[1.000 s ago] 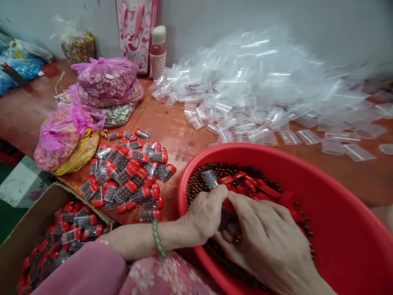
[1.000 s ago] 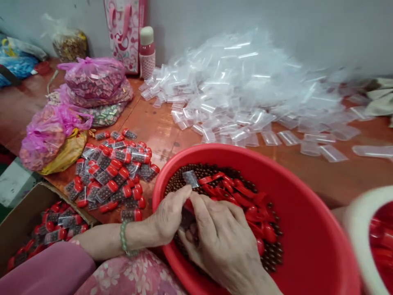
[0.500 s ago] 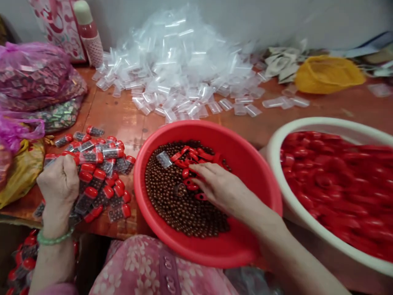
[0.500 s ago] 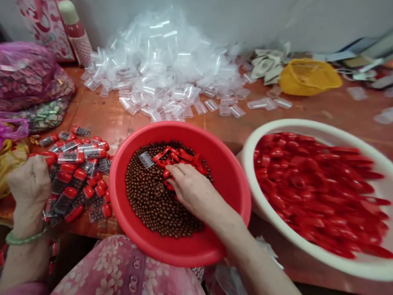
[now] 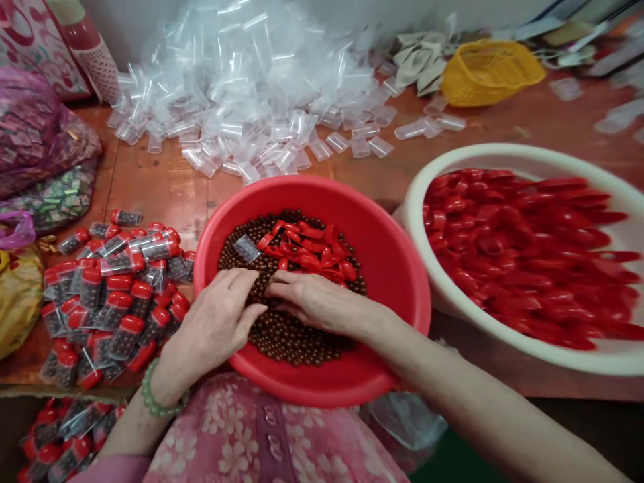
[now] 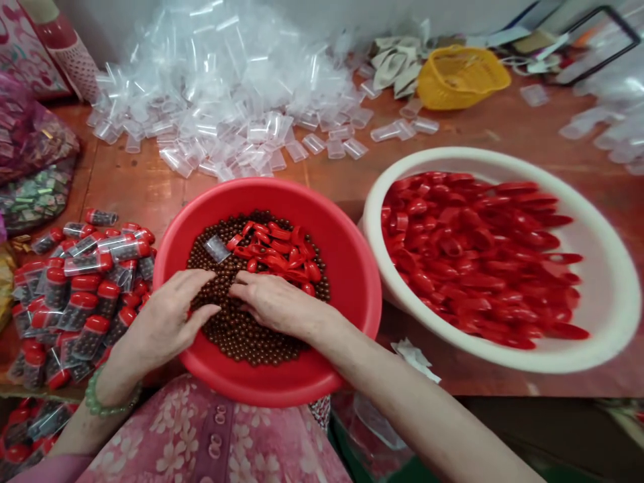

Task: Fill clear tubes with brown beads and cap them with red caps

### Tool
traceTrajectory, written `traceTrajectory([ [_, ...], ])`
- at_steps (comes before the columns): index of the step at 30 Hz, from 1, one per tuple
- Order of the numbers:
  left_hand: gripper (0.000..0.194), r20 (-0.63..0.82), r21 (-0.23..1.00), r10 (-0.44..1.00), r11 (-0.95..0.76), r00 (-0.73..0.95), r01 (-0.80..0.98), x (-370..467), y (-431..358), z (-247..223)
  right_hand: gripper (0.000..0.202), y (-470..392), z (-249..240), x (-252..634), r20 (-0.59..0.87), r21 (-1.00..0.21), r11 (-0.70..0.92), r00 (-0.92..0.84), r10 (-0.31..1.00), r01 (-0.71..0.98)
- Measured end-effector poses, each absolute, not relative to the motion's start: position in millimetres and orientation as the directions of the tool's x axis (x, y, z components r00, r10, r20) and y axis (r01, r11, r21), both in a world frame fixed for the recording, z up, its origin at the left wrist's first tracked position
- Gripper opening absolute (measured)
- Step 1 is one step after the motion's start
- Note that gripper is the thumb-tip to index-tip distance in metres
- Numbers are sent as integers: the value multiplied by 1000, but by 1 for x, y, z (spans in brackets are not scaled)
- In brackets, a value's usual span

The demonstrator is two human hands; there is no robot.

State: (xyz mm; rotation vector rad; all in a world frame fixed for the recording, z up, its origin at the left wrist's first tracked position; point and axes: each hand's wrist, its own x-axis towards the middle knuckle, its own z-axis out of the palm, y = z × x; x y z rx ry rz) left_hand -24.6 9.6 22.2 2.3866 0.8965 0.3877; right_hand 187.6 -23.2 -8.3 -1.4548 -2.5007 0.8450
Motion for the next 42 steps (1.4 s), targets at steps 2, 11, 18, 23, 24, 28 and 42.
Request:
traceTrajectory([
  [2,40,-28,593,652,-600,758,537,-18,9,19,21,-22,-7,188,-122,-560,376,-522,844,739],
  [11,46,-197,862,540,-302,818,407,0,20,18,12,-33,23,187,274,-692,432,-343,898,578],
  [18,43,-194,908,666,-156,721,389,-5,21,20,8,-43,26,189,295,-758,310,-122,948,574],
  [23,23,-165,928,646,-154,745,339,-9,20,25,13,-46,31,201,107,-685,248,-241,964,685],
  [24,21,-171,929,627,-155,760,336,-9,20,26,15,-45,34,201,106,-688,241,-234,966,685],
  [28,24,-189,943,590,-115,785,313,-8,20,24,23,-41,43,190,206,-743,325,-262,943,585],
  [42,23,-205,977,634,83,746,198,-8,25,13,10,-31,37,186,295,-754,385,-250,922,533],
])
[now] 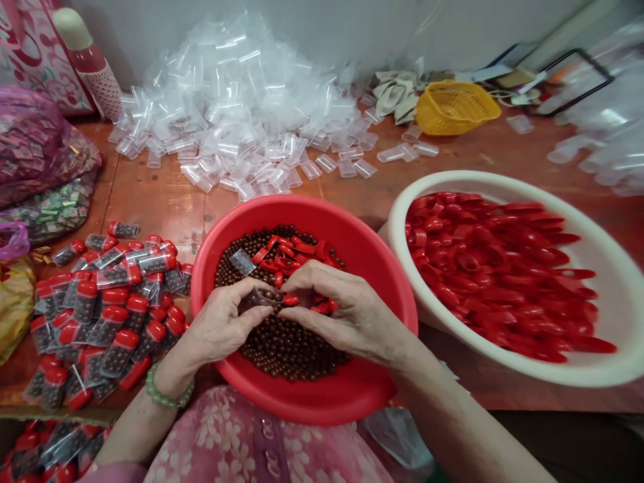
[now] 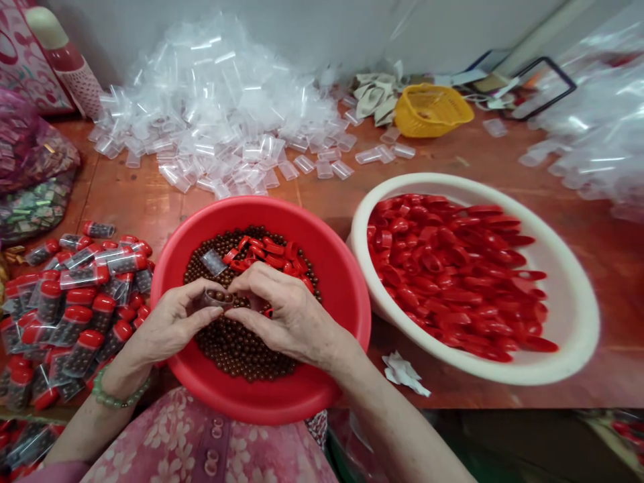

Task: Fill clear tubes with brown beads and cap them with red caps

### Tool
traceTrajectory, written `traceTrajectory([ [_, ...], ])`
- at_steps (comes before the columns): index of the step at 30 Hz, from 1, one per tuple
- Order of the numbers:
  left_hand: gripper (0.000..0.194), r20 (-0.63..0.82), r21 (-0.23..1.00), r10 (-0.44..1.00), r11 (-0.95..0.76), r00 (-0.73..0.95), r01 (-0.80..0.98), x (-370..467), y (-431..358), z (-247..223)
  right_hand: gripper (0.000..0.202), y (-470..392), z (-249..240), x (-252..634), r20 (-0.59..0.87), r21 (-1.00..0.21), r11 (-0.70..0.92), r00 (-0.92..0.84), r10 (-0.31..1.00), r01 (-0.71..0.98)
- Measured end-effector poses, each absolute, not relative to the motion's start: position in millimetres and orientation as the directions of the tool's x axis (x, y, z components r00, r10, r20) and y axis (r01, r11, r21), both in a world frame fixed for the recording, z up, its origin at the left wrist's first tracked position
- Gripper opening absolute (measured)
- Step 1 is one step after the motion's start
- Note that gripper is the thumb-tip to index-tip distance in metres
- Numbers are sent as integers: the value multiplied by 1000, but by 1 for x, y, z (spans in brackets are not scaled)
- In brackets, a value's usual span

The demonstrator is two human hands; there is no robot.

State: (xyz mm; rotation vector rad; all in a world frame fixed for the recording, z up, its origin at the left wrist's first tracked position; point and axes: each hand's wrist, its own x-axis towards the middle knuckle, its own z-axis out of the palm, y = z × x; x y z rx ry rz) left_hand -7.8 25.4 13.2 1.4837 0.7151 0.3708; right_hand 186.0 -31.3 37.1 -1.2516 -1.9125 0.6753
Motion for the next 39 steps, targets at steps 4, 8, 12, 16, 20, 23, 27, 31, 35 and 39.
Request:
traceTrajectory([
  [4,22,-190,982,625,123,757,144,-6,24,12,20,-25,37,179,334,-753,435,-284,899,493],
  [8,16,-218,968,661,241,718,72,-11,24,21,16,-16,32,193,326,-777,335,-114,939,533],
  [12,14,-138,985,683,172,717,26,-24,24,36,13,-1,18,214,103,-651,120,-70,992,749],
  [16,15,-2,998,639,-45,769,40,-31,26,37,18,18,6,208,-165,-353,85,-152,975,932],
  [20,15,39,978,662,-180,748,109,-25,27,31,22,31,-4,190,-264,-131,165,-195,945,978],
  [23,17,40,982,663,-164,747,93,-19,29,30,27,35,-14,184,-273,-123,205,-232,933,971],
  [27,17,-17,998,674,-32,739,53,-14,30,26,28,36,-22,189,-271,-145,262,-293,917,954],
  [31,17,-117,985,724,173,680,-15,-11,27,20,17,32,-13,202,-58,-370,237,-277,959,898],
  [35,19,-173,955,714,290,679,-61,-8,22,21,18,16,13,204,184,-863,167,-11,983,476],
  [39,27,-247,909,668,411,702,-71,-4,15,22,17,-2,39,185,225,-919,211,6,974,332],
])
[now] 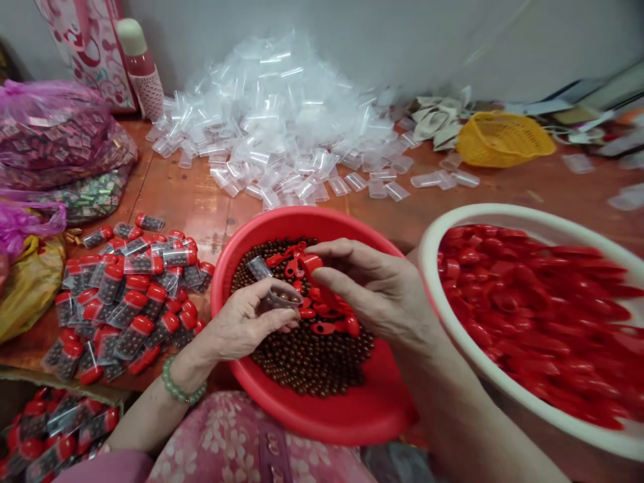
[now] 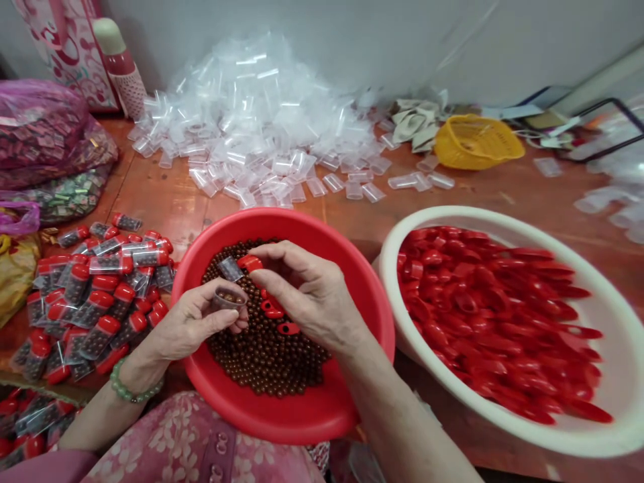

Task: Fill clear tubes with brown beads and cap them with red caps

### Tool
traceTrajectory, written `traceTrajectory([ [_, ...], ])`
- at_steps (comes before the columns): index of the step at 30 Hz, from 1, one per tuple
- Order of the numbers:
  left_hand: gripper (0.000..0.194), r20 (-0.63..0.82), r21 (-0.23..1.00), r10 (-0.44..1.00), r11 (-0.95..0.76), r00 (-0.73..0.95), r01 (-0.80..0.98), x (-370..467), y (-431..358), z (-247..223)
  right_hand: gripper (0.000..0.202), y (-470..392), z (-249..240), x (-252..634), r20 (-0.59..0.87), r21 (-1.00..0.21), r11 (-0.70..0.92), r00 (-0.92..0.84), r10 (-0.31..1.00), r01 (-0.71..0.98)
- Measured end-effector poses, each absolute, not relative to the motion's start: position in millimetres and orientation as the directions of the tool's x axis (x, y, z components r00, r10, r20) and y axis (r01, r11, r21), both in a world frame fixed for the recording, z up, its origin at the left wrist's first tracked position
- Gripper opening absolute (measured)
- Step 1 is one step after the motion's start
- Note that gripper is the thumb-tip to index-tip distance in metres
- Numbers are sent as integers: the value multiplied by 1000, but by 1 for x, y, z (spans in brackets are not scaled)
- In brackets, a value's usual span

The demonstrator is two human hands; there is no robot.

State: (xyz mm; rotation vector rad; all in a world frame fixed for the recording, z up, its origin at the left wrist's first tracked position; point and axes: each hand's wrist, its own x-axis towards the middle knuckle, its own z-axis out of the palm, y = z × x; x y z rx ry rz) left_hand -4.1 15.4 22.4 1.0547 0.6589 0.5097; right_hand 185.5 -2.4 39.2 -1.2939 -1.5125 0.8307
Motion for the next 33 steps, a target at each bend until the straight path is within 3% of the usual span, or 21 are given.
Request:
traceTrajectory([
  [6,37,-218,894,670,429,710,-131,-1,7,18,16,-13,49,165,437,-738,446,-145,888,507],
  [13,37,-230,892,673,435,703,-125,0,10,15,9,-14,46,162,332,-766,364,-159,930,530],
  [18,46,-277,831,619,538,735,-141,-2,13,12,14,-14,40,165,308,-746,359,-187,933,561],
  [20,46,-273,784,614,588,741,-198,-3,14,11,22,-15,38,167,301,-706,388,-245,922,592],
  [24,41,-294,663,601,688,743,-294,-4,18,8,62,-20,32,163,252,-583,424,-342,905,693],
  [26,40,-314,622,578,725,753,-297,-4,20,7,70,-22,28,157,257,-491,415,-328,909,766],
  [30,40,-300,594,565,741,769,-312,-3,25,5,53,-23,20,147,384,-384,411,-262,885,827],
  [33,62,-296,570,512,772,806,-281,-3,27,6,49,-22,17,148,455,-386,456,-265,850,802],
])
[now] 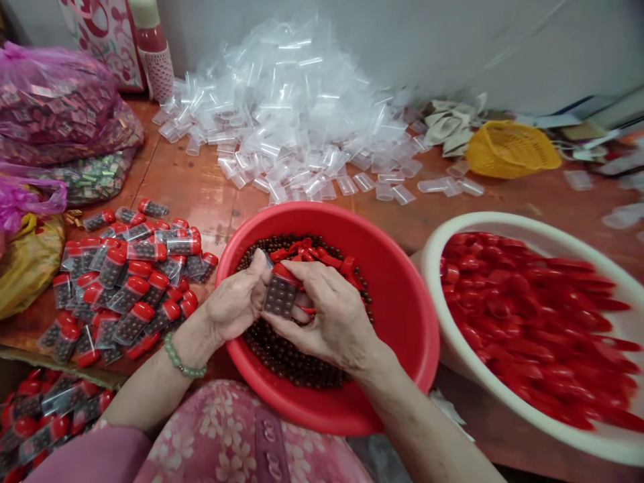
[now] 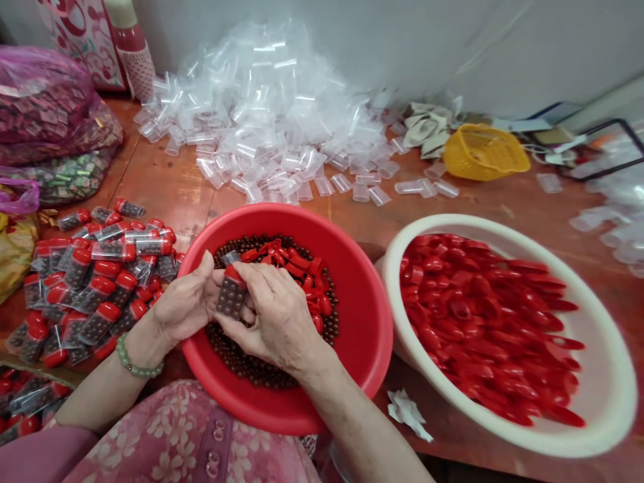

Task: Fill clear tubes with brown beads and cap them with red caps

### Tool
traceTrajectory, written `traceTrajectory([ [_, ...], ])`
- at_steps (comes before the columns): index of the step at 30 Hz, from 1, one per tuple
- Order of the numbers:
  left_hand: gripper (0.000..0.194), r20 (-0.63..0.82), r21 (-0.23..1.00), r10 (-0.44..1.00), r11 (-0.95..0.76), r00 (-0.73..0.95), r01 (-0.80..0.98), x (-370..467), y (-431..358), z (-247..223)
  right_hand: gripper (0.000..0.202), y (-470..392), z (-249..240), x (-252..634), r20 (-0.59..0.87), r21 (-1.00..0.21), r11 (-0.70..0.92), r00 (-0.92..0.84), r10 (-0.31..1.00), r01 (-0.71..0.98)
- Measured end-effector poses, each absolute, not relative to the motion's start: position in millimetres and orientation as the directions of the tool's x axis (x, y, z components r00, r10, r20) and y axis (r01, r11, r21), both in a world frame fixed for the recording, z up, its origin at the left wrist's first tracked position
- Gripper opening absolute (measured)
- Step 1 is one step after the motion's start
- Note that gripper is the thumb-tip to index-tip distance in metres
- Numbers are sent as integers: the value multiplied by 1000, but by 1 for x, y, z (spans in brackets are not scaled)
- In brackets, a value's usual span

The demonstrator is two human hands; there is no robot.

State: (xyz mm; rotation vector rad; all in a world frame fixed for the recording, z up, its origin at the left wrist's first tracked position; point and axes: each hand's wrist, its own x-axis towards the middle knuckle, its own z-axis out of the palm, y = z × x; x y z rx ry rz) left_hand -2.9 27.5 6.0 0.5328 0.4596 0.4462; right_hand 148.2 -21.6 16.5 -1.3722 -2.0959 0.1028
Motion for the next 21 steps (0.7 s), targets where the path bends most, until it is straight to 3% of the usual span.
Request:
traceTrajectory([
  [3,71,-308,560,465,794,830,-237,-3,28,6,50,-20,16,153,478,-404,490,-279,833,772],
  [10,54,-413,568,521,788,747,-236,0,23,0,53,-16,18,154,384,-508,519,-359,851,687],
  [16,53,-427,568,543,783,723,-252,1,20,1,63,-19,18,156,395,-621,487,-291,871,614],
  [21,59,-435,592,543,774,718,-227,4,18,3,14,-17,21,154,316,-846,304,-47,948,438],
])
